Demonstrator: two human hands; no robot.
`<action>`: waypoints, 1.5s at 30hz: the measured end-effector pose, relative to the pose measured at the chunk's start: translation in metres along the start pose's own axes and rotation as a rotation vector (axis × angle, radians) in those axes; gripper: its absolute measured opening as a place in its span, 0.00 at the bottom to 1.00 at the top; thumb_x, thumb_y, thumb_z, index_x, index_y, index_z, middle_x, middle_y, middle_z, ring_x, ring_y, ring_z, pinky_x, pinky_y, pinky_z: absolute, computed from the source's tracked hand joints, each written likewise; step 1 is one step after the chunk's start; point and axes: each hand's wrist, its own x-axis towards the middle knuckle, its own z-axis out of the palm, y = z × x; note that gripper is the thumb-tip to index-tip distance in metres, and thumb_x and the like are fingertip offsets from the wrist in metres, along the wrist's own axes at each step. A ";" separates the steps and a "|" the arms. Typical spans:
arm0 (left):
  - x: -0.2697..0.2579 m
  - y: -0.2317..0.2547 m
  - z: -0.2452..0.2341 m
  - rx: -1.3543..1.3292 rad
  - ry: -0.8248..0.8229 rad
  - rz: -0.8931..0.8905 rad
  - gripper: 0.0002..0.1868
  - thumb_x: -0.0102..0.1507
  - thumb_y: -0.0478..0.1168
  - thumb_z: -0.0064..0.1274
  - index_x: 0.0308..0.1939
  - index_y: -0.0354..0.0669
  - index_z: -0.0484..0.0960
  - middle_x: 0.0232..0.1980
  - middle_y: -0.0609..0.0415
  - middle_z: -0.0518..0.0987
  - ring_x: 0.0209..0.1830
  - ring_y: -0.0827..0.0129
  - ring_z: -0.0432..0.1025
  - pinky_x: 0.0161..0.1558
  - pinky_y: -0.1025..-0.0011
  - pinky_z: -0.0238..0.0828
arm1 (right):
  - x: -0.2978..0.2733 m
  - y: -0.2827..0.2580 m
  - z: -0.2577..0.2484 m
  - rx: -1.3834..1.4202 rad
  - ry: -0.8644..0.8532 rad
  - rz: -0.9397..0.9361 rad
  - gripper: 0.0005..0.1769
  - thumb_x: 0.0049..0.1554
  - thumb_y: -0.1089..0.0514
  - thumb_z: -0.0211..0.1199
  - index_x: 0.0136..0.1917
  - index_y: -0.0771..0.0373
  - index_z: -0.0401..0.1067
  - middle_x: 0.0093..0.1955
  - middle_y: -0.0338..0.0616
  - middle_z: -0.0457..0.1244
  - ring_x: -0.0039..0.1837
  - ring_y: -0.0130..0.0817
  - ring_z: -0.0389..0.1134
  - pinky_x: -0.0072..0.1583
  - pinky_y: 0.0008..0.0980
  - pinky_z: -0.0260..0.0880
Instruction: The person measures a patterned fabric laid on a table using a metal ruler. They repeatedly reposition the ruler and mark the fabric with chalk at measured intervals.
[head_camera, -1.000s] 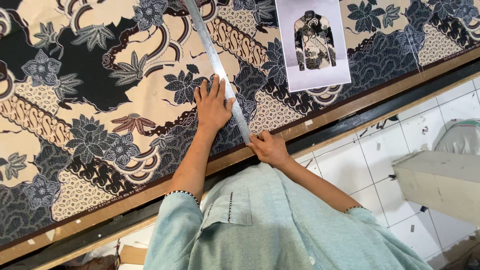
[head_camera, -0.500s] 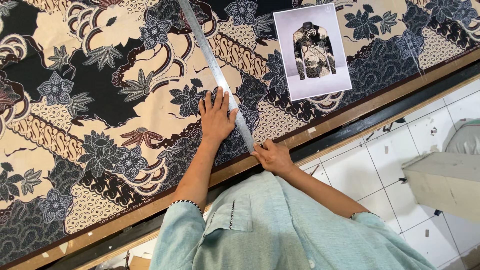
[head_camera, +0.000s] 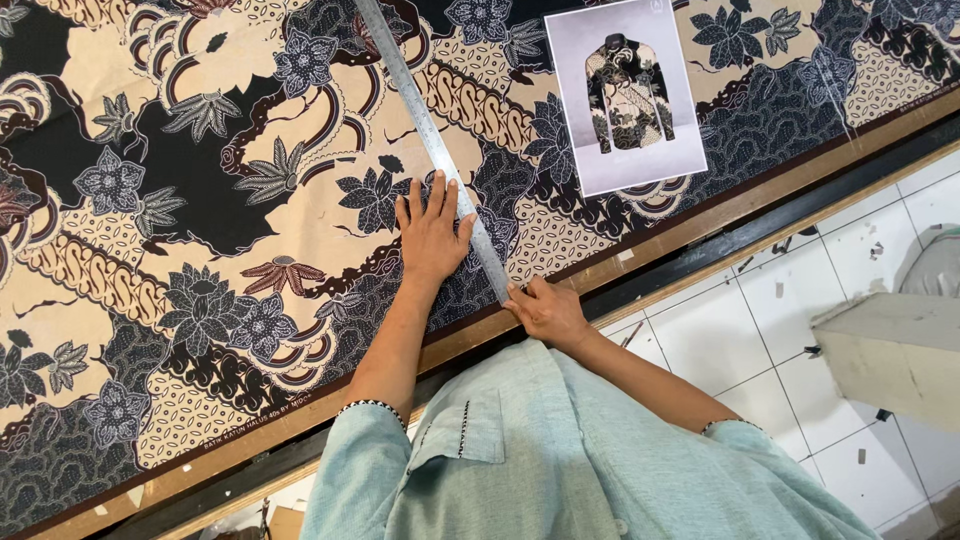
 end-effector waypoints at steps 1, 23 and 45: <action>0.001 0.000 0.000 0.002 0.000 0.001 0.33 0.71 0.60 0.39 0.74 0.45 0.69 0.80 0.47 0.59 0.79 0.39 0.49 0.74 0.37 0.38 | 0.001 0.001 0.000 0.002 0.014 -0.008 0.18 0.56 0.46 0.70 0.56 0.54 0.80 0.36 0.38 0.58 0.30 0.34 0.62 0.33 0.35 0.64; 0.003 0.004 -0.009 -0.046 0.004 0.007 0.34 0.69 0.58 0.42 0.74 0.44 0.69 0.80 0.45 0.60 0.79 0.38 0.49 0.75 0.38 0.37 | 0.005 -0.006 -0.014 0.032 0.016 -0.024 0.17 0.58 0.48 0.68 0.56 0.59 0.77 0.38 0.41 0.55 0.33 0.34 0.64 0.33 0.35 0.63; 0.003 0.003 -0.003 0.000 -0.023 -0.017 0.34 0.69 0.60 0.40 0.74 0.45 0.68 0.80 0.46 0.60 0.80 0.40 0.49 0.76 0.39 0.35 | 0.003 -0.002 -0.010 0.051 0.071 -0.053 0.18 0.58 0.48 0.68 0.56 0.60 0.77 0.39 0.41 0.56 0.35 0.36 0.66 0.35 0.34 0.65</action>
